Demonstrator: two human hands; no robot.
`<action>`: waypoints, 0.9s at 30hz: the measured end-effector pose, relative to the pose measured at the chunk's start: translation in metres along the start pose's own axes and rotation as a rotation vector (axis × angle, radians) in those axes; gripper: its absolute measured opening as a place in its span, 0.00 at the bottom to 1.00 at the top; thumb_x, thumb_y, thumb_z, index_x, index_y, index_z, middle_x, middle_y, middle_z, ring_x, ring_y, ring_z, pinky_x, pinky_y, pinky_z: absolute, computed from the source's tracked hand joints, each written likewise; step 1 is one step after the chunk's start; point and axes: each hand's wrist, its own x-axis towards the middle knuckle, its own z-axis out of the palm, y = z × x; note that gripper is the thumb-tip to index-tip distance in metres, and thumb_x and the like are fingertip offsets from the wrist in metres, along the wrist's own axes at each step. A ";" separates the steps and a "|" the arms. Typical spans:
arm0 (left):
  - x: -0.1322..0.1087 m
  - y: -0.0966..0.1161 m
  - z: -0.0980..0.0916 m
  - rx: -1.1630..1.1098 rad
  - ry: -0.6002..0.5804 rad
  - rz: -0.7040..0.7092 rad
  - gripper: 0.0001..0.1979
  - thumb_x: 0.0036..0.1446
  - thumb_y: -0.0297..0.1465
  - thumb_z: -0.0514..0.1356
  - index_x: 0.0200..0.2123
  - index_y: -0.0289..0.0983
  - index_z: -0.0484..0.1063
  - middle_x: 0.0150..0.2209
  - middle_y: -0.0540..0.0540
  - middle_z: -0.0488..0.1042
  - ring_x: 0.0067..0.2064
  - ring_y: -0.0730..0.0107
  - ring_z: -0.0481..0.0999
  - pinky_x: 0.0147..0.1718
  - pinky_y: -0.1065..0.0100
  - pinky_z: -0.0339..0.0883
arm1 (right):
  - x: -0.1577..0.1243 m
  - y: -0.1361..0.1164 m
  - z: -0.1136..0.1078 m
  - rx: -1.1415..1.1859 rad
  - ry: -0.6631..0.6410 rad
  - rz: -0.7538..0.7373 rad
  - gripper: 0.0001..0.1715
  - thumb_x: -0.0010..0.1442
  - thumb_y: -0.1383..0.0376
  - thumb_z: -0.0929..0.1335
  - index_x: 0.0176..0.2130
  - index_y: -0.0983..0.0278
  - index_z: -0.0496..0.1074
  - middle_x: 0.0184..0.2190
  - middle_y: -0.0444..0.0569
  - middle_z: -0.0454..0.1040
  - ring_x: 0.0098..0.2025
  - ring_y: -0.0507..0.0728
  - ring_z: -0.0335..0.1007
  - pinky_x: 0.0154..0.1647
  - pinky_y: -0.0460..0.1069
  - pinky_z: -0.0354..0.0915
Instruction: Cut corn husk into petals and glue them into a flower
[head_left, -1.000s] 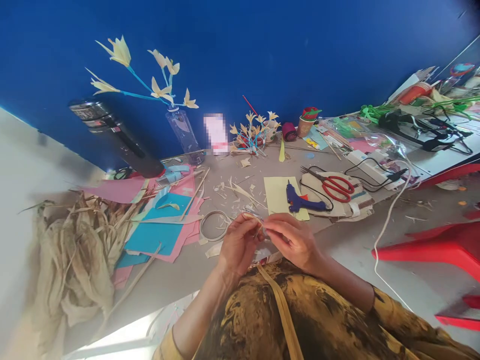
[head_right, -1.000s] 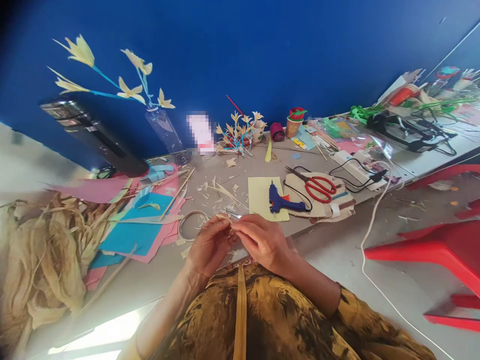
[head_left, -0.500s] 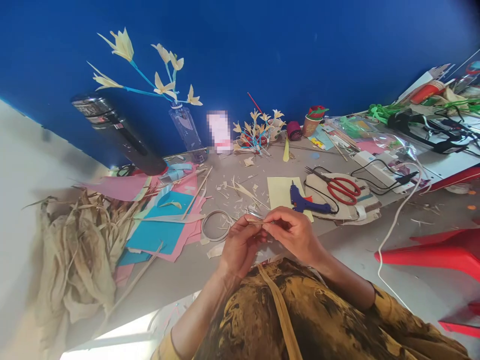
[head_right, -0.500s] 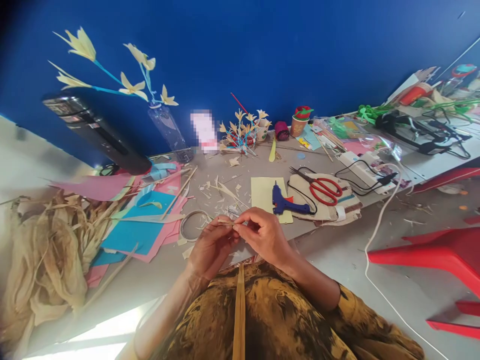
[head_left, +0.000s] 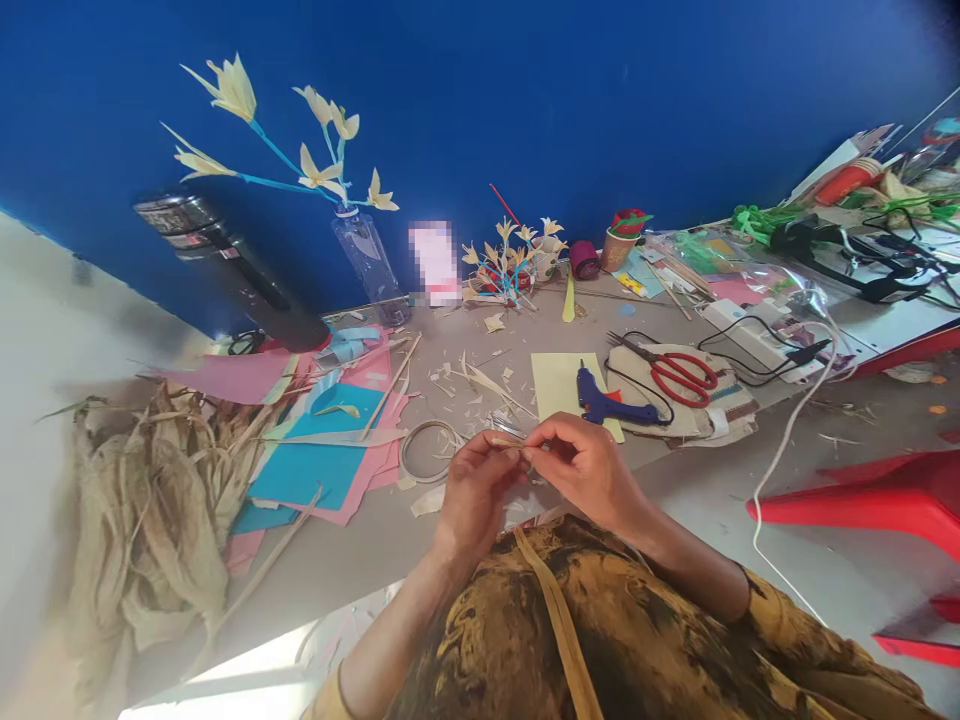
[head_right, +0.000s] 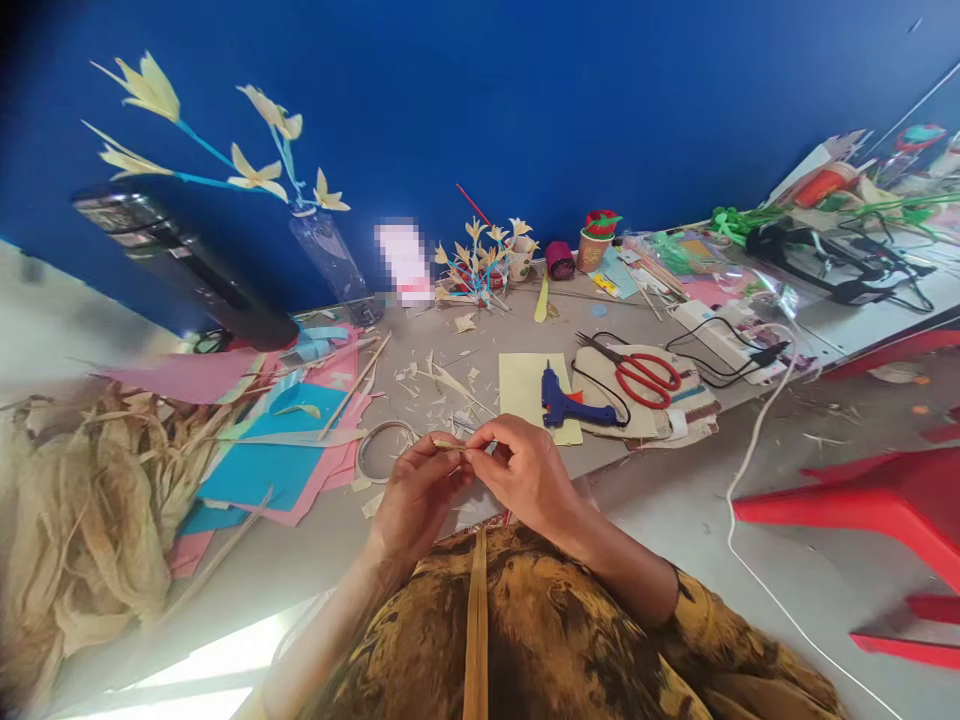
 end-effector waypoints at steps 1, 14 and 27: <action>0.000 0.000 0.000 0.008 0.008 0.004 0.08 0.45 0.29 0.69 0.28 0.35 0.74 0.25 0.49 0.76 0.29 0.73 0.73 0.32 0.71 0.66 | 0.000 0.000 0.000 -0.001 0.003 -0.004 0.04 0.56 0.69 0.68 0.30 0.63 0.74 0.27 0.44 0.75 0.26 0.50 0.65 0.26 0.45 0.60; 0.000 0.000 -0.001 0.053 0.048 0.054 0.08 0.44 0.29 0.70 0.27 0.36 0.73 0.25 0.50 0.75 0.28 0.73 0.72 0.31 0.70 0.65 | 0.000 0.000 0.000 0.074 -0.080 0.109 0.05 0.57 0.66 0.69 0.32 0.63 0.76 0.21 0.41 0.71 0.21 0.49 0.57 0.22 0.44 0.55; 0.006 0.001 -0.002 0.109 0.089 0.050 0.10 0.49 0.35 0.69 0.28 0.35 0.74 0.26 0.47 0.76 0.28 0.72 0.72 0.28 0.71 0.65 | 0.000 0.009 -0.001 0.309 -0.070 0.222 0.09 0.54 0.62 0.72 0.36 0.65 0.77 0.25 0.44 0.74 0.27 0.51 0.65 0.27 0.45 0.62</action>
